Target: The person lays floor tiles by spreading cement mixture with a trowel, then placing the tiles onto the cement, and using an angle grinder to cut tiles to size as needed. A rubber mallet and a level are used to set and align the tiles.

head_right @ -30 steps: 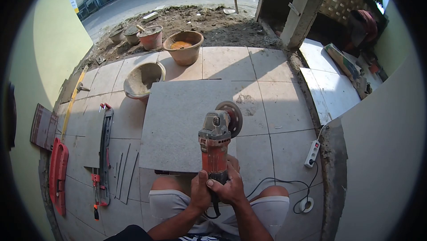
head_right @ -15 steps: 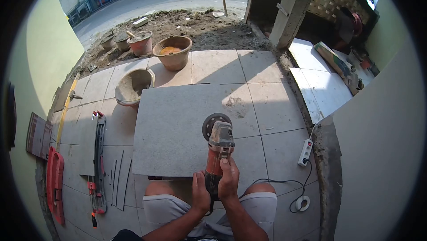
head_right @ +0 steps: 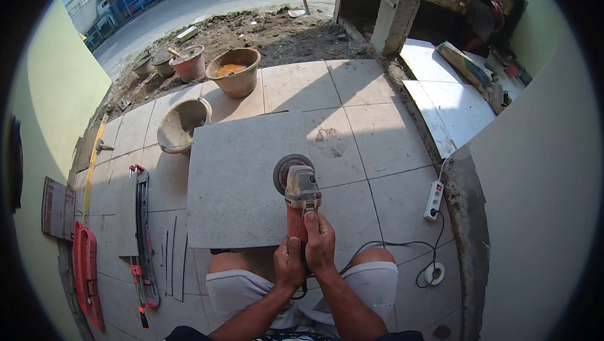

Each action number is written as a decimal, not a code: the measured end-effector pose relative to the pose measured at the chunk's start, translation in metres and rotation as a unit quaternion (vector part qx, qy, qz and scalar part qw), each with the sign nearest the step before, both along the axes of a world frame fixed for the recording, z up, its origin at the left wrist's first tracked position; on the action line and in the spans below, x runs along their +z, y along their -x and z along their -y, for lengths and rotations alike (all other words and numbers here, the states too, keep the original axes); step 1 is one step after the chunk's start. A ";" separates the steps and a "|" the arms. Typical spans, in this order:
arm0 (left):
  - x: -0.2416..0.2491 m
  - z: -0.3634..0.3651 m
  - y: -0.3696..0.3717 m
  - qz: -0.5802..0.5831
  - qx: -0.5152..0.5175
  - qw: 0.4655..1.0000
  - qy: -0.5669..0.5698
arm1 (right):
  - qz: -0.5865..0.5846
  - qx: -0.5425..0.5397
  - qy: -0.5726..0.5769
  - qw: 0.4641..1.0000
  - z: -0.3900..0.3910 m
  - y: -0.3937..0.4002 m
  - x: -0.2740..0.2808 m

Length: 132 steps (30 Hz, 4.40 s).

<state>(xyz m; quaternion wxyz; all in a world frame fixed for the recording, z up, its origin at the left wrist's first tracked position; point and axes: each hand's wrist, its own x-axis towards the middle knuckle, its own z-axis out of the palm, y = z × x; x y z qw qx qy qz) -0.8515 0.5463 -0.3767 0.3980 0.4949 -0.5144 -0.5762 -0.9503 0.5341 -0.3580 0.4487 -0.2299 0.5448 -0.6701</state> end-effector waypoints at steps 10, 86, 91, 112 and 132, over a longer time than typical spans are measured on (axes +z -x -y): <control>0.013 -0.004 -0.033 -0.282 -0.065 0.942 -0.173 | -0.075 0.173 -0.046 0.981 -0.026 0.002 0.016; 0.012 0.143 -0.174 0.596 -0.263 0.735 0.189 | -0.196 0.183 -0.229 0.936 0.230 0.093 0.016; 0.010 0.143 -0.175 0.599 -0.261 0.733 0.191 | -0.192 0.191 -0.220 0.937 0.226 0.092 0.017; 0.012 0.143 -0.171 0.614 -0.251 0.723 0.193 | -0.186 0.191 -0.236 0.934 0.227 0.091 0.004; 0.013 0.142 -0.172 0.604 -0.250 0.730 0.201 | -0.186 0.178 -0.220 0.941 0.210 0.088 0.003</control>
